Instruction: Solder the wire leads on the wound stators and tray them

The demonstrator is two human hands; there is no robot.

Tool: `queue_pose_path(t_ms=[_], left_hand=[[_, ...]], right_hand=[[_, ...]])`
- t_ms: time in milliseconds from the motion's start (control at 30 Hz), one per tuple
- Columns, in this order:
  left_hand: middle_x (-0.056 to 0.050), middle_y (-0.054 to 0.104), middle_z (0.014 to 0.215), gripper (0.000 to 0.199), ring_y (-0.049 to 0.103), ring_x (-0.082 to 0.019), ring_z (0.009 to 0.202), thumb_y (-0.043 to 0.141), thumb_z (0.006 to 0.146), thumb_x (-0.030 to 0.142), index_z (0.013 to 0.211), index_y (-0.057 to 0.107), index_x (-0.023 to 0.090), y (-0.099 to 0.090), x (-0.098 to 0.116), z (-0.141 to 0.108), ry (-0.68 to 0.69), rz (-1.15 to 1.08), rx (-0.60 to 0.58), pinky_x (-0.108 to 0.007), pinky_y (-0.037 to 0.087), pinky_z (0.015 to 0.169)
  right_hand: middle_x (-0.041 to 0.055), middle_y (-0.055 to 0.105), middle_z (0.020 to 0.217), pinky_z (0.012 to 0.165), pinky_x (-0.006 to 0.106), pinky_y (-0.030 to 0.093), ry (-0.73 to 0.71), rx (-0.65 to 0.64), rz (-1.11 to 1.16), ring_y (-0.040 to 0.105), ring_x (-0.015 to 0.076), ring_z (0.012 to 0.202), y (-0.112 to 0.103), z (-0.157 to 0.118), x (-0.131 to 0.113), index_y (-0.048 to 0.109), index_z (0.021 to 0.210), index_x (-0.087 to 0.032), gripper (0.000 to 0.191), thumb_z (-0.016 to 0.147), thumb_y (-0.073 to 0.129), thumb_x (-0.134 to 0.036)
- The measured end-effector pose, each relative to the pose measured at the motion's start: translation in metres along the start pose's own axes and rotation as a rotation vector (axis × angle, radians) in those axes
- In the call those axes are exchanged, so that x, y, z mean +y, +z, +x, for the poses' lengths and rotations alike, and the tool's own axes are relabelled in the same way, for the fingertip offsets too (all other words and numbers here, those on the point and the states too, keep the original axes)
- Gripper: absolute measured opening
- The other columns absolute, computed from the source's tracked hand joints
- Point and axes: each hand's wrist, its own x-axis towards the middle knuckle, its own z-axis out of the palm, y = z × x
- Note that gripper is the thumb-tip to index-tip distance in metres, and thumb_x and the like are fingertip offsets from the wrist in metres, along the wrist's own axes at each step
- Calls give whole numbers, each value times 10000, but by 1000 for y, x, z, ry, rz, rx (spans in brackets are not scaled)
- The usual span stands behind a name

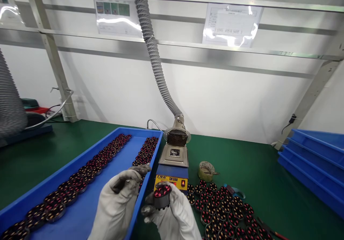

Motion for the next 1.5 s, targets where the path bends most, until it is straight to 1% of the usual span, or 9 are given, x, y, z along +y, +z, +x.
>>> queue_pose_path(t_ms=[167,400,567,733,900,1100,1333,1433,1500], left_hand=[[-28,705,837,116,652,-195,780,712,651,176,751,735,230,13,6,0,-169,115,-324,-205,528,686],[-3,705,779,36,648,-195,796,702,715,225,699,715,255,6,3,0,52,58,-45,-249,522,758],[-19,688,968,252,621,-214,918,683,637,119,844,719,258,-3,13,4,-220,339,-342,-250,495,791],[-5,674,795,149,612,-179,812,625,708,108,711,699,237,9,5,-4,-42,246,-300,-243,481,744],[30,666,824,79,593,-162,900,660,785,313,723,674,267,2,7,-9,65,37,-115,-214,456,841],[-14,652,1060,272,599,-204,956,693,662,134,894,704,274,3,9,-2,-262,217,-382,-242,478,821],[11,662,865,136,589,-175,889,573,811,153,770,648,259,3,7,-2,232,540,-199,-271,446,834],[-7,631,1030,86,567,-192,983,592,827,278,892,648,275,-5,13,0,97,555,-64,-272,425,879],[-34,595,1159,300,505,-222,1117,602,817,400,1085,611,267,-2,15,-4,-125,397,-174,-283,383,958]], right_hand=[[98,701,905,755,430,498,-45,9,-17,646,259,785,-5,4,-2,701,896,-202,360,626,754,-435],[74,704,784,715,412,507,-61,4,-21,640,234,696,-21,14,0,700,819,-197,330,559,806,-370],[81,706,850,638,360,519,-51,-9,4,651,220,674,-16,6,0,693,913,-212,389,599,777,-425],[71,714,879,741,356,519,-99,21,-5,661,217,763,-11,7,-3,703,862,-203,346,565,827,-330],[60,721,746,568,260,520,-125,34,23,671,178,644,-9,9,-2,697,849,-201,307,580,829,-264],[62,714,836,680,316,550,-135,-20,-22,671,196,728,-10,9,-3,696,913,-223,343,607,805,-334],[36,695,960,749,211,529,-561,172,-493,655,155,857,-10,-2,3,637,982,-273,358,662,769,-364],[15,627,1073,806,224,515,-954,283,-710,607,147,975,-9,-6,10,585,1034,-295,290,764,684,-265],[19,585,1113,839,277,514,-1191,271,-907,586,168,1011,-11,-6,14,572,1052,-282,332,769,635,-120]])
